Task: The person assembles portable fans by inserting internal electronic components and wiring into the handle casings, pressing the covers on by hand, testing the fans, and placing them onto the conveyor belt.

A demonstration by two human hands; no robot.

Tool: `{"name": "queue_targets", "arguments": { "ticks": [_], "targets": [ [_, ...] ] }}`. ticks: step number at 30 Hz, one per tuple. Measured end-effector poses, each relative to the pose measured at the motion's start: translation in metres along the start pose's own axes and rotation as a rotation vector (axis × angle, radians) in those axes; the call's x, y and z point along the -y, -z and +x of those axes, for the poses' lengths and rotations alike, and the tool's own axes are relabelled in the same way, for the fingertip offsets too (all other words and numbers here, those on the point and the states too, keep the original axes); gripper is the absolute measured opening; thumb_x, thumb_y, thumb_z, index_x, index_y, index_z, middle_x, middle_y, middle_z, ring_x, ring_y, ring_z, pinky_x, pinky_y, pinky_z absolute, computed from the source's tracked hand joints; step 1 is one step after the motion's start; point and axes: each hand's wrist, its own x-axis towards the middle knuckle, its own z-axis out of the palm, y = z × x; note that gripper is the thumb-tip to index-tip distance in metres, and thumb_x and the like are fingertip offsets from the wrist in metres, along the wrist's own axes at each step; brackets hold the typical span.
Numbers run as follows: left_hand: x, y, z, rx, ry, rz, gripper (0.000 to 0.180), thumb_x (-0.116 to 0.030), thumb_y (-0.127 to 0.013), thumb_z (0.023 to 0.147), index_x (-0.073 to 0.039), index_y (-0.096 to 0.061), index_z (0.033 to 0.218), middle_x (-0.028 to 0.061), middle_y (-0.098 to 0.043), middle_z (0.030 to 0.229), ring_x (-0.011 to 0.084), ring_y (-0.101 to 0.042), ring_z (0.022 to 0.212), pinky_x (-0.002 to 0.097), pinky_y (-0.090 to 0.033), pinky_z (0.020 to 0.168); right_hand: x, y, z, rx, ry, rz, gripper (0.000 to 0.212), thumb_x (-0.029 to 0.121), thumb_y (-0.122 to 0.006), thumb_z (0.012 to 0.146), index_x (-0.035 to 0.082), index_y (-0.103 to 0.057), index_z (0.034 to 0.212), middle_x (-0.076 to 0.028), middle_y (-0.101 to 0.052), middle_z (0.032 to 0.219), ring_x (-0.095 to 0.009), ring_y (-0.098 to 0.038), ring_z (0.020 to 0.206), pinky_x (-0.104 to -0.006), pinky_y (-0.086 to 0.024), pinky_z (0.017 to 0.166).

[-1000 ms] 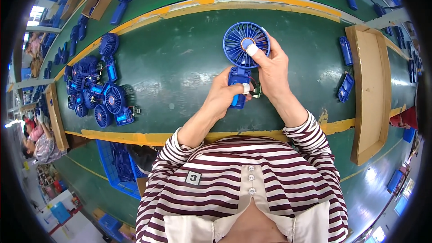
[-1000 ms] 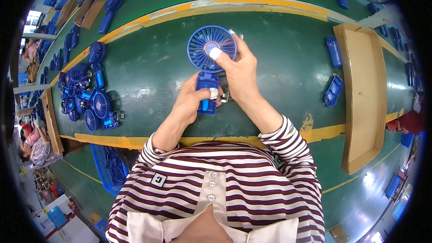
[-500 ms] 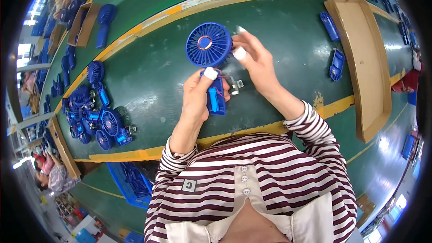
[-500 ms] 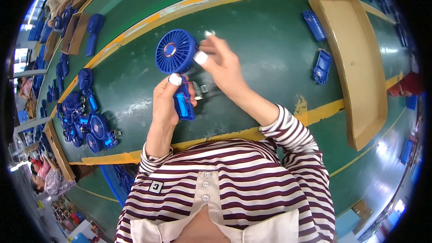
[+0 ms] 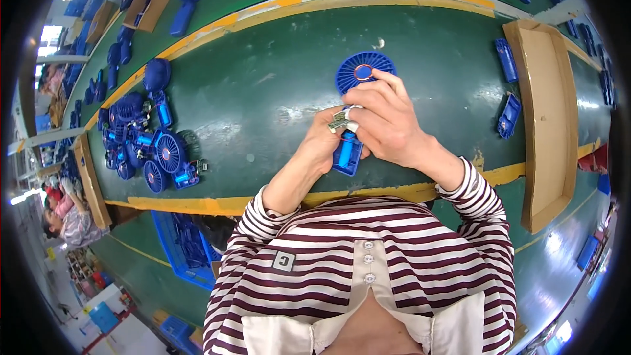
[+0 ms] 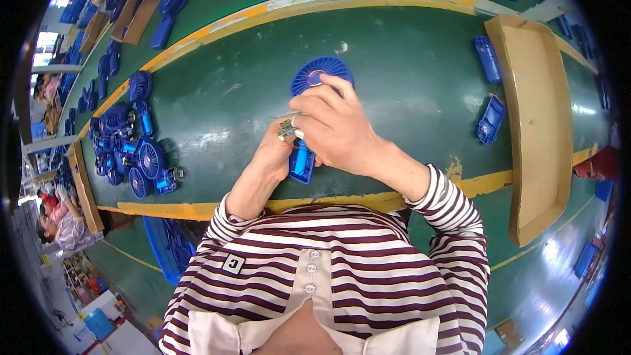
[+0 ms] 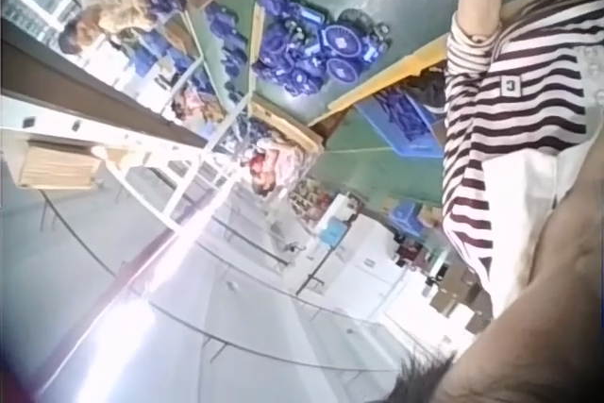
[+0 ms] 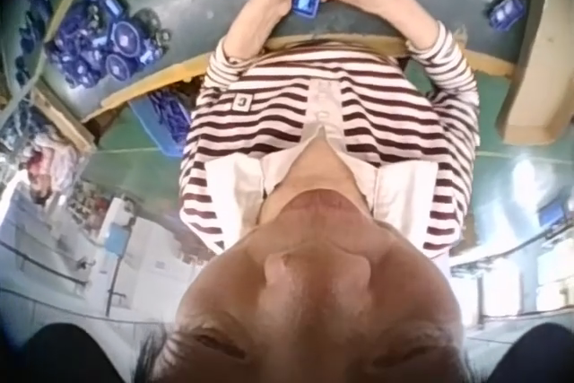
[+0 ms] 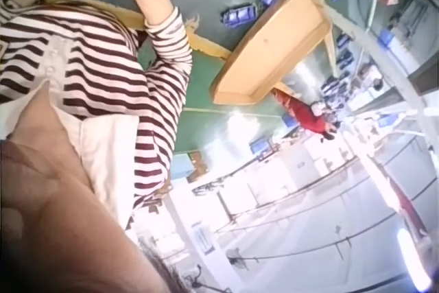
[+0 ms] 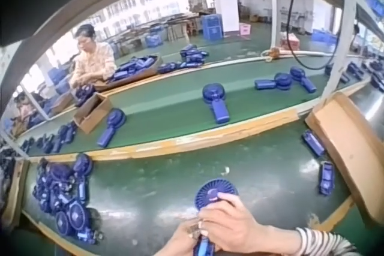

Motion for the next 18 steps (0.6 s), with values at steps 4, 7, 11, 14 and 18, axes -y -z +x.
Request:
{"name": "queue_targets", "arguments": {
  "ticks": [4, 7, 11, 14, 18],
  "targets": [
    [0.002, 0.002, 0.001, 0.028, -0.027, 0.0, 0.019, -0.011, -0.043, 0.089, 0.005, -0.053, 0.095, 0.0143, -0.06, 0.072, 0.0236, -0.062, 0.054, 0.0315, -0.054, 0.045, 0.0, 0.003, 0.003, 0.043, -0.009, 0.033, 0.022, 0.002, -0.062, 0.057, 0.0, -0.057, 0.078, -0.01, -0.057, 0.092, -0.025, -0.056, 0.086, -0.0472, -0.035, 0.092],
    [-0.001, -0.001, 0.0, -0.02, -0.011, -0.086, 0.02, -0.013, -0.044, 0.089, 0.004, -0.053, 0.094, 0.014, -0.06, 0.077, 0.0228, -0.062, 0.058, 0.0331, -0.054, 0.048, 0.004, 0.002, -0.004, -0.026, 0.001, -0.022, 0.021, 0.002, -0.063, 0.055, 0.0, -0.057, 0.076, -0.009, -0.057, 0.09, -0.026, -0.056, 0.086, -0.0483, -0.035, 0.093],
    [-0.001, -0.003, -0.001, -0.123, -0.121, -0.17, 0.021, -0.015, -0.045, 0.088, 0.001, -0.057, 0.095, 0.0091, -0.06, 0.087, 0.0154, -0.06, 0.072, 0.0274, -0.05, 0.06, 0.006, -0.006, -0.019, -0.173, 0.022, -0.11, 0.015, 0.005, -0.062, 0.056, 0.003, -0.058, 0.071, -0.006, -0.058, 0.085, -0.022, -0.057, 0.085, -0.0495, -0.033, 0.093],
    [-0.002, -0.008, -0.002, -0.154, -0.162, -0.152, 0.021, -0.015, -0.046, 0.088, 0.001, -0.057, 0.096, 0.0074, -0.061, 0.087, 0.0126, -0.058, 0.074, 0.0247, -0.047, 0.064, 0.005, -0.008, -0.025, -0.177, 0.005, -0.129, 0.013, 0.005, -0.063, 0.057, 0.004, -0.059, 0.069, -0.006, -0.058, 0.083, -0.022, -0.057, 0.085, -0.0504, -0.032, 0.094],
    [-0.001, -0.012, -0.002, -0.135, -0.161, -0.132, 0.02, -0.013, -0.046, 0.087, 0.001, -0.057, 0.097, 0.0067, -0.06, 0.087, 0.0115, -0.058, 0.074, 0.0245, -0.048, 0.064, 0.003, -0.002, -0.027, -0.123, 0.024, -0.137, 0.011, 0.006, -0.063, 0.058, 0.004, -0.059, 0.069, -0.005, -0.059, 0.082, -0.022, -0.058, 0.085, -0.052, -0.031, 0.094]
  ]
}}
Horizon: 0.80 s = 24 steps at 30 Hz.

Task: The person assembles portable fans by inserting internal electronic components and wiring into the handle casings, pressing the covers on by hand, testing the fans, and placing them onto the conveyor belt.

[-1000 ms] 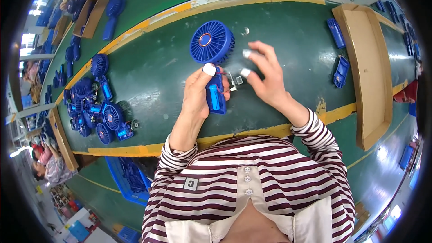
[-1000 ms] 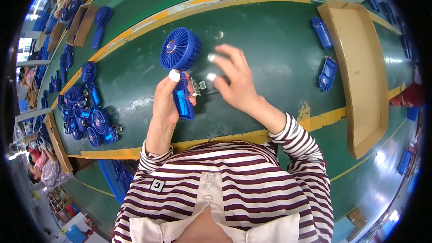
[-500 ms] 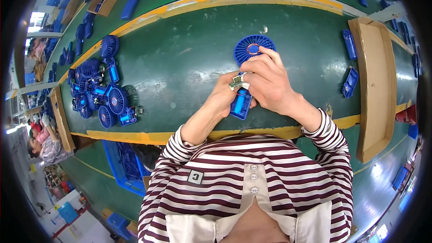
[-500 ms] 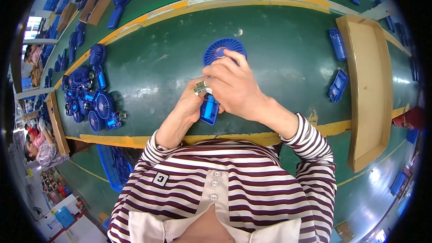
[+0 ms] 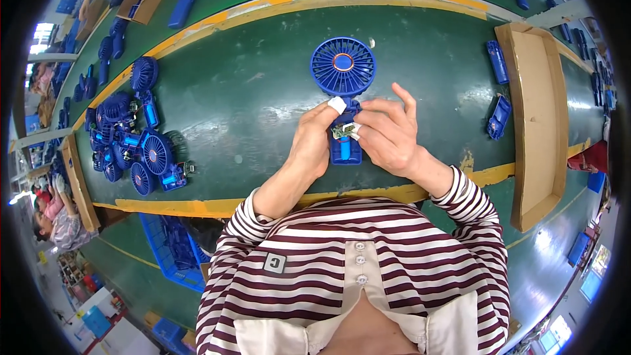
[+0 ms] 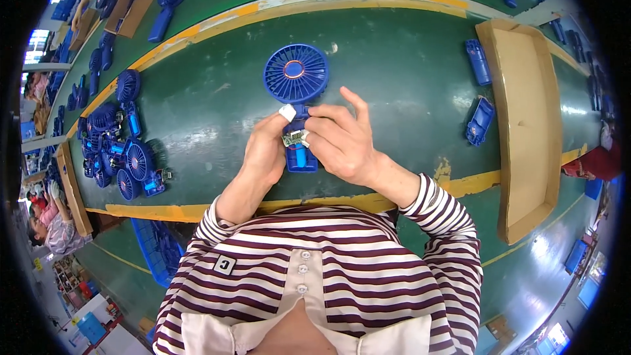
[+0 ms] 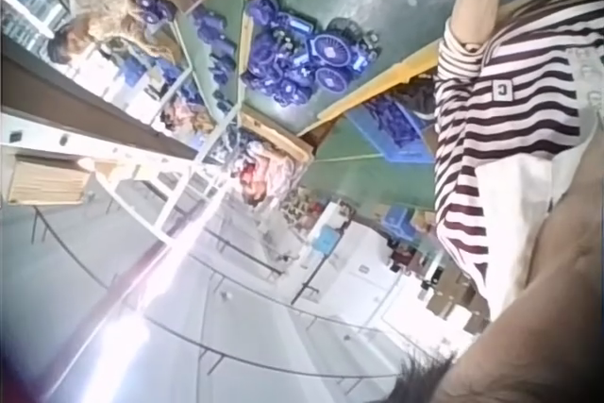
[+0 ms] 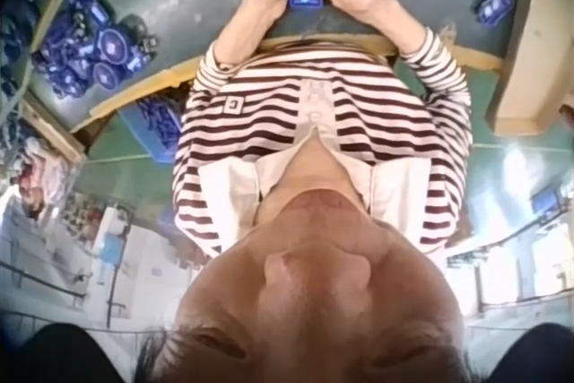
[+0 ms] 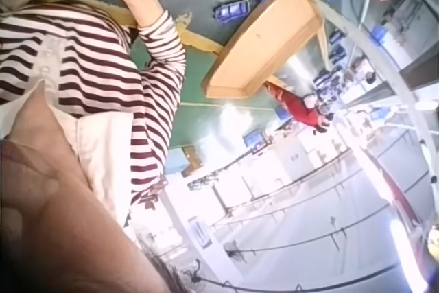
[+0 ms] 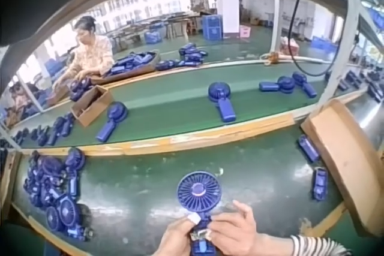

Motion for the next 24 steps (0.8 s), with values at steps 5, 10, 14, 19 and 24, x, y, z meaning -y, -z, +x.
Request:
{"name": "queue_targets", "arguments": {
  "ticks": [5, 10, 14, 19, 24],
  "targets": [
    [0.004, 0.002, 0.0, 0.001, -0.02, 0.006, 0.02, -0.012, -0.046, 0.087, 0.001, -0.057, 0.096, 0.006, -0.06, 0.086, 0.0107, -0.057, 0.073, 0.0243, -0.047, 0.063, 0.0, 0.003, 0.001, 0.082, -0.004, -0.026, 0.014, 0.004, -0.063, 0.057, 0.003, -0.058, 0.07, -0.007, -0.058, 0.083, -0.024, -0.058, 0.084, -0.0525, -0.033, 0.093],
    [0.003, 0.004, 0.001, -0.034, 0.018, 0.057, 0.02, -0.013, -0.044, 0.087, 0.002, -0.057, 0.091, 0.0065, -0.059, 0.085, 0.0119, -0.056, 0.073, 0.0266, -0.046, 0.063, -0.005, 0.005, 0.006, 0.111, -0.037, 0.101, 0.019, -0.001, -0.063, 0.057, 0.0, -0.057, 0.074, -0.011, -0.058, 0.088, -0.027, -0.059, 0.079, -0.0423, -0.046, 0.076],
    [-0.001, -0.001, -0.001, -0.026, 0.033, -0.03, 0.022, -0.015, -0.042, 0.087, 0.002, -0.055, 0.092, 0.0085, -0.058, 0.087, 0.0153, -0.056, 0.078, 0.0315, -0.046, 0.065, -0.009, 0.009, 0.013, 0.146, -0.18, 0.217, 0.017, -0.007, -0.058, 0.061, -0.003, -0.055, 0.078, -0.013, -0.056, 0.091, -0.026, -0.057, 0.073, -0.0324, -0.047, 0.06],
    [-0.007, -0.002, -0.004, 0.017, 0.048, -0.052, 0.025, -0.015, -0.041, 0.087, 0.005, -0.053, 0.098, 0.0133, -0.059, 0.091, 0.0204, -0.059, 0.081, 0.0362, -0.05, 0.071, -0.012, 0.008, 0.016, 0.18, -0.302, 0.337, 0.016, -0.008, -0.056, 0.063, -0.004, -0.053, 0.078, -0.013, -0.052, 0.091, -0.029, -0.054, 0.077, -0.035, -0.046, 0.065],
    [-0.001, 0.007, 0.002, 0.004, 0.069, -0.051, 0.023, -0.015, -0.046, 0.084, 0.004, -0.054, 0.094, 0.0121, -0.06, 0.086, 0.0191, -0.061, 0.072, 0.0326, -0.051, 0.061, -0.012, 0.009, 0.018, 0.236, -0.302, 0.347, 0.017, -0.01, -0.054, 0.063, -0.005, -0.052, 0.079, -0.014, -0.051, 0.092, -0.029, -0.053, 0.08, -0.0343, -0.045, 0.066]
  ]
}}
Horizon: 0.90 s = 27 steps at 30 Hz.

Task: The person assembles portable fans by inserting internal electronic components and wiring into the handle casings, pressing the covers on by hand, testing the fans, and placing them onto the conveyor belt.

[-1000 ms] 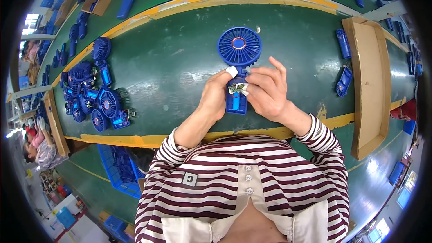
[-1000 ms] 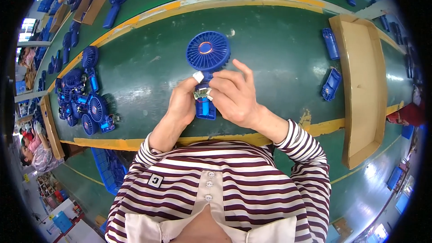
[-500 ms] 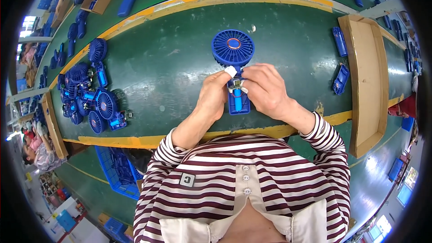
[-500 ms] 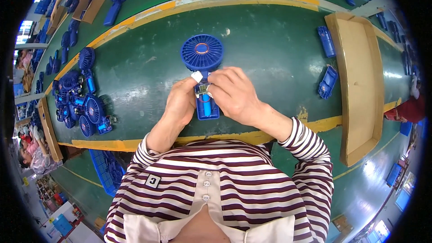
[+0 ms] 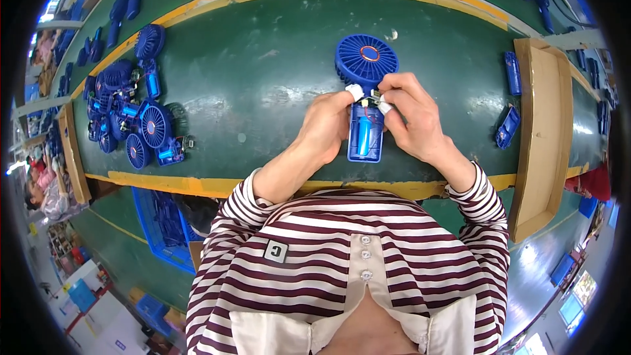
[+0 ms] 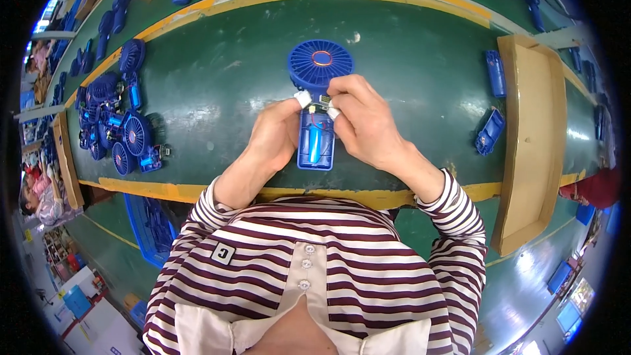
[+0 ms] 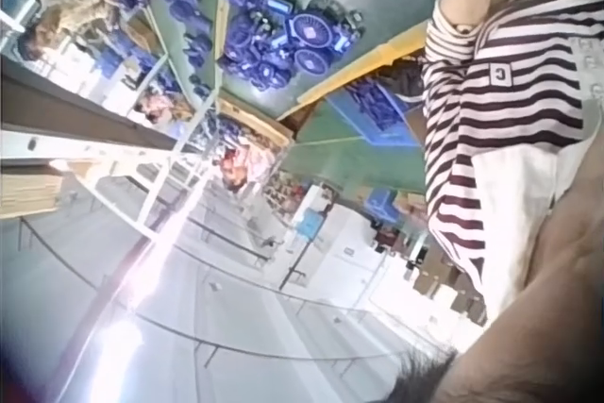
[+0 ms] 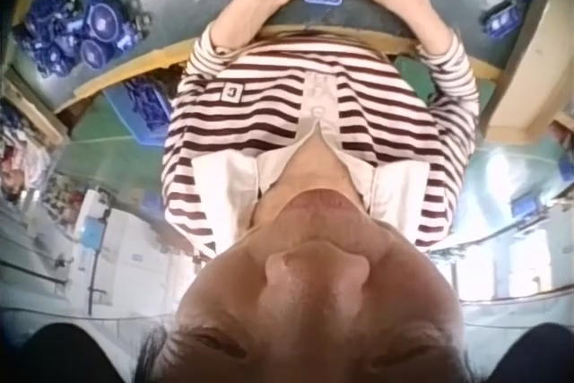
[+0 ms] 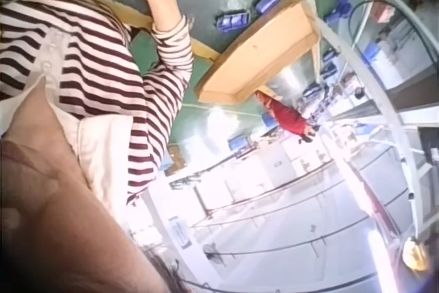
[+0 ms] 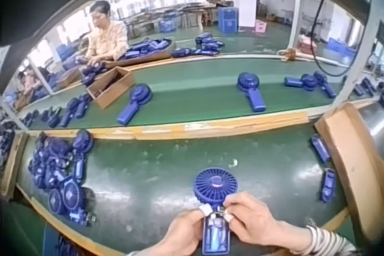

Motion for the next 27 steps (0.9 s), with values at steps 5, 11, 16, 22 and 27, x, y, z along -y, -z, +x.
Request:
{"name": "queue_targets", "arguments": {
  "ticks": [5, 11, 16, 22, 27],
  "targets": [
    [0.0015, 0.0022, 0.001, 0.008, 0.004, 0.013, 0.02, -0.018, -0.05, 0.083, 0.002, -0.055, 0.087, 0.0084, -0.059, 0.076, 0.0156, -0.058, 0.061, 0.0287, -0.047, 0.05, 0.0004, 0.0026, 0.0012, 0.062, 0.025, -0.033, 0.019, -0.011, -0.054, 0.062, -0.006, -0.052, 0.08, -0.014, -0.05, 0.094, -0.03, -0.052, 0.081, -0.0351, -0.045, 0.068],
    [0.0013, 0.0003, -0.0011, -0.014, 0.012, 0.024, 0.018, -0.018, -0.05, 0.083, -0.001, -0.055, 0.083, 0.0059, -0.056, 0.071, 0.0128, -0.053, 0.056, 0.0269, -0.044, 0.047, 0.0031, 0.005, 0.0035, 0.103, 0.089, -0.116, 0.02, -0.011, -0.053, 0.061, -0.007, -0.051, 0.08, -0.016, -0.051, 0.093, -0.029, -0.054, 0.077, -0.0334, -0.046, 0.064],
    [-0.0004, -0.0024, -0.0042, -0.017, 0.015, 0.058, 0.017, -0.017, -0.048, 0.084, -0.001, -0.055, 0.083, 0.0049, -0.055, 0.072, 0.0121, -0.053, 0.057, 0.0273, -0.045, 0.048, 0.0041, 0.0039, 0.0003, 0.157, 0.146, -0.214, 0.026, -0.01, -0.055, 0.057, -0.008, -0.051, 0.083, -0.017, -0.051, 0.094, -0.031, -0.053, 0.077, -0.0354, -0.047, 0.062],
    [0.0015, -0.0011, -0.0051, -0.019, 0.038, 0.057, 0.019, -0.018, -0.047, 0.085, -0.001, -0.055, 0.085, 0.005, -0.056, 0.077, 0.0123, -0.055, 0.064, 0.0284, -0.047, 0.053, 0.0075, 0.0055, 0.0003, 0.232, 0.205, -0.347, 0.021, -0.001, -0.056, 0.06, -0.008, -0.052, 0.079, -0.016, -0.05, 0.098, -0.028, -0.052, 0.083, -0.0334, -0.049, 0.06],
    [-0.0015, 0.0009, -0.0078, 0.049, 0.068, 0.07, 0.025, -0.021, -0.048, 0.085, 0.001, -0.056, 0.093, 0.0067, -0.059, 0.083, 0.0139, -0.058, 0.071, 0.0295, -0.049, 0.063, 0.0065, 0.0024, -0.0026, 0.259, 0.234, -0.395, 0.022, 0.005, -0.055, 0.06, -0.007, -0.053, 0.077, -0.016, -0.05, 0.099, -0.027, -0.051, 0.085, -0.0334, -0.048, 0.063]
  ]
}}
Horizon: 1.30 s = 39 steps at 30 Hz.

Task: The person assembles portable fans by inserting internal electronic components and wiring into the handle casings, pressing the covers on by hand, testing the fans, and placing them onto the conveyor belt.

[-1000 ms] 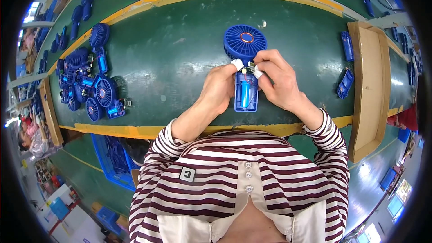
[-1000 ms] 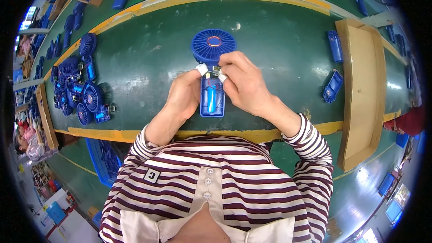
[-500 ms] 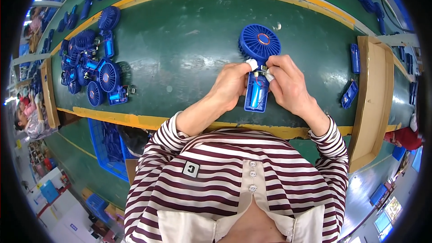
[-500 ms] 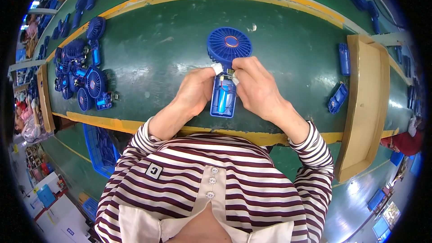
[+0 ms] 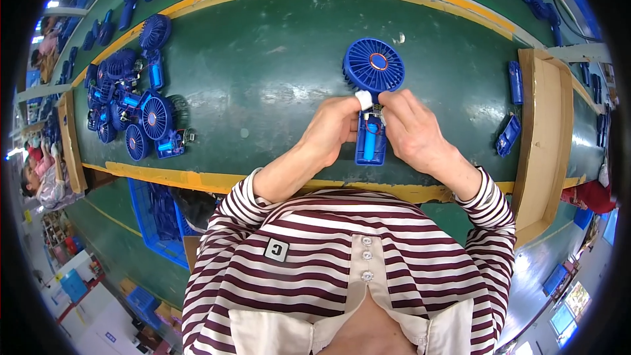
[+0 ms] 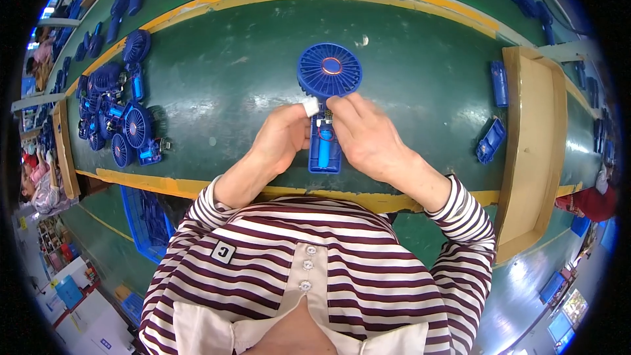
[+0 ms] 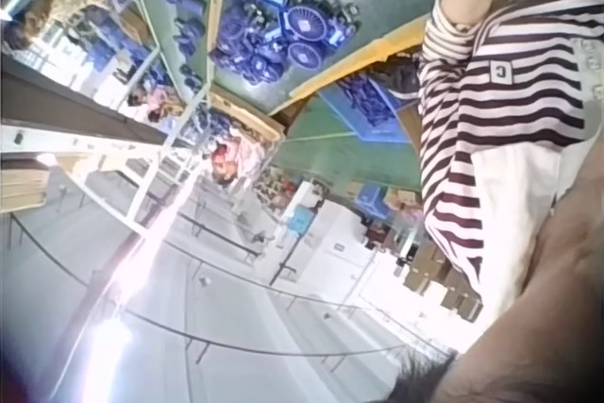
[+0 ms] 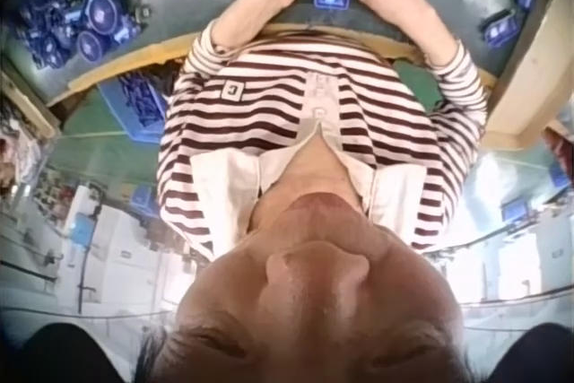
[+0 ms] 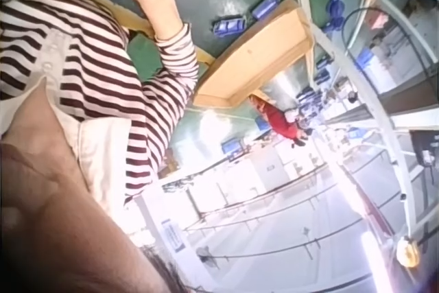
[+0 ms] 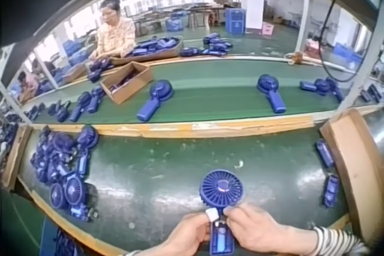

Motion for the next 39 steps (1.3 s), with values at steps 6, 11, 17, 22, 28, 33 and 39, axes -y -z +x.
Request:
{"name": "queue_targets", "arguments": {
  "ticks": [6, 11, 17, 22, 28, 33, 39],
  "targets": [
    [0.009, 0.009, 0.002, 0.043, -0.019, 0.207, 0.018, -0.018, -0.059, 0.083, -0.001, -0.059, 0.091, 0.0033, -0.06, 0.082, 0.0102, -0.057, 0.073, 0.0266, -0.049, 0.065, 0.001, -0.002, 0.002, 0.003, 0.064, -0.052, 0.022, 0.009, -0.055, 0.058, -0.006, -0.054, 0.075, -0.015, -0.05, 0.095, -0.025, -0.05, 0.082, -0.0319, -0.046, 0.063],
    [0.014, 0.012, 0.006, 0.06, -0.025, 0.207, 0.014, -0.014, -0.057, 0.084, -0.002, -0.06, 0.09, 0.0031, -0.06, 0.082, 0.009, -0.057, 0.073, 0.0253, -0.048, 0.064, 0.003, 0.001, 0.005, 0.046, 0.081, -0.083, 0.021, 0.009, -0.055, 0.057, -0.005, -0.054, 0.072, -0.012, -0.047, 0.086, -0.023, -0.047, 0.077, -0.03, -0.045, 0.061],
    [0.014, 0.015, 0.008, 0.086, 0.02, 0.177, 0.015, -0.011, -0.053, 0.085, -0.001, -0.059, 0.094, 0.0038, -0.061, 0.085, 0.0102, -0.059, 0.077, 0.0256, -0.049, 0.066, 0.003, 0.002, 0.008, 0.161, 0.068, -0.086, 0.019, 0.011, -0.056, 0.056, -0.003, -0.054, 0.069, -0.009, -0.043, 0.08, -0.021, -0.046, 0.075, -0.0287, -0.044, 0.059],
    [0.016, 0.022, 0.008, 0.206, 0.004, 0.097, 0.02, -0.002, -0.054, 0.081, 0.001, -0.056, 0.101, 0.0037, -0.061, 0.09, 0.0109, -0.059, 0.082, 0.0256, -0.049, 0.07, 0.005, 0.005, 0.01, 0.136, 0.079, -0.122, 0.018, 0.011, -0.057, 0.056, -0.001, -0.054, 0.069, -0.009, -0.043, 0.079, -0.02, -0.046, 0.076, -0.027, -0.043, 0.055],
    [0.019, 0.021, 0.01, 0.196, -0.035, 0.111, 0.024, 0.007, -0.054, 0.077, 0.0, -0.057, 0.1, 0.0035, -0.062, 0.09, 0.01, -0.059, 0.08, 0.0249, -0.049, 0.071, 0.011, 0.002, -0.001, 0.162, -0.091, -0.223, 0.019, 0.013, -0.058, 0.056, 0.005, -0.051, 0.073, -0.006, -0.043, 0.073, -0.018, -0.049, 0.068, -0.027, -0.042, 0.05],
    [0.021, 0.018, 0.01, 0.147, -0.028, 0.107, 0.023, 0.008, -0.055, 0.076, 0.001, -0.058, 0.097, 0.0043, -0.062, 0.088, 0.0099, -0.058, 0.078, 0.0243, -0.048, 0.069, 0.002, -0.011, -0.011, 0.055, -0.062, -0.183, 0.019, 0.013, -0.058, 0.056, 0.005, -0.05, 0.072, -0.005, -0.042, 0.071, -0.018, -0.049, 0.065, -0.0273, -0.042, 0.048],
    [0.023, 0.018, 0.014, 0.139, -0.059, 0.209, 0.019, 0.009, -0.054, 0.076, 0.002, -0.058, 0.092, 0.0044, -0.061, 0.084, 0.0092, -0.056, 0.075, 0.0245, -0.046, 0.067, 0.007, -0.007, -0.005, 0.123, -0.086, -0.171, 0.018, 0.012, -0.057, 0.054, 0.004, -0.049, 0.069, -0.006, -0.042, 0.069, -0.019, -0.049, 0.063, -0.0276, -0.042, 0.047]
  ]
}}
